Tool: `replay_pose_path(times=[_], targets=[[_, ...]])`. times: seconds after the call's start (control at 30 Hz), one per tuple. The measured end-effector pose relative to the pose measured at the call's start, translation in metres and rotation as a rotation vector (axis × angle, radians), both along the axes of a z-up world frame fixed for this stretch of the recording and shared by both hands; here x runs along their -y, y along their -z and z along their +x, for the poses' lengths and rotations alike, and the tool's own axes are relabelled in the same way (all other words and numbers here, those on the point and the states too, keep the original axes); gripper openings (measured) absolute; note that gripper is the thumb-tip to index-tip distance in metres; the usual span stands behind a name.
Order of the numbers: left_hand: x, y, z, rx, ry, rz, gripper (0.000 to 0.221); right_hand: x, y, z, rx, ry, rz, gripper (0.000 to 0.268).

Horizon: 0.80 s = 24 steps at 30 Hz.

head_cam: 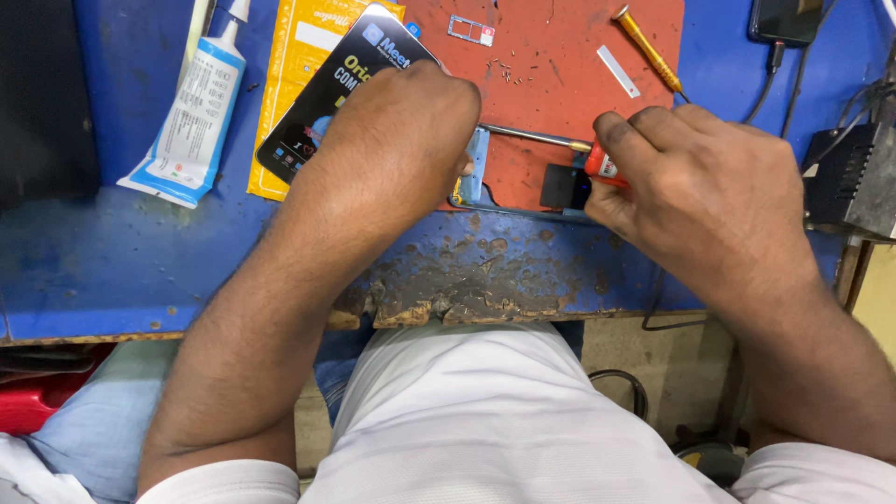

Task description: The person uses a screwdriver and a brush to clean the internal chassis of a mobile phone, then uses tweezers to remove debris from the frame.

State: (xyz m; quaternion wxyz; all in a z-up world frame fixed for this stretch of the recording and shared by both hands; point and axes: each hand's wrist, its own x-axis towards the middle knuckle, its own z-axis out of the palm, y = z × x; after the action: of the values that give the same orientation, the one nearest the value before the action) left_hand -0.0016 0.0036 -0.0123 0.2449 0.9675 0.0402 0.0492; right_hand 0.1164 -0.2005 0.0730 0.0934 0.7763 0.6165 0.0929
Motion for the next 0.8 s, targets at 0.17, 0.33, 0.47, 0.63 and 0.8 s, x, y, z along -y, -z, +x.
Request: replay_pose_path(times=[0.17,0.33,0.47,0.63,0.8], targets=[[0.0007,0.002,0.0006,0.021,-0.001,0.017,0.026,-0.001,0.0039,0.001,-0.007,-0.014,0.007,0.04],[0.0009,0.0007,0.0002,0.005,-0.008,0.013,0.027,-0.0035,0.0034,0.002,-0.034,-0.04,0.046,0.042],[0.0005,-0.0009,-0.0003,-0.011,-0.011,-0.004,0.029,-0.0042,0.0049,0.0036,-0.055,-0.031,0.043,0.043],[0.0005,-0.0018,-0.0006,-0.025,-0.032,-0.005,0.029,-0.0025,0.0082,0.0071,-0.037,-0.038,0.076,0.04],[0.0004,-0.0015,-0.0022,-0.02,-0.067,0.013,0.024,0.0018,0.0037,0.0063,-0.045,0.013,0.032,0.041]])
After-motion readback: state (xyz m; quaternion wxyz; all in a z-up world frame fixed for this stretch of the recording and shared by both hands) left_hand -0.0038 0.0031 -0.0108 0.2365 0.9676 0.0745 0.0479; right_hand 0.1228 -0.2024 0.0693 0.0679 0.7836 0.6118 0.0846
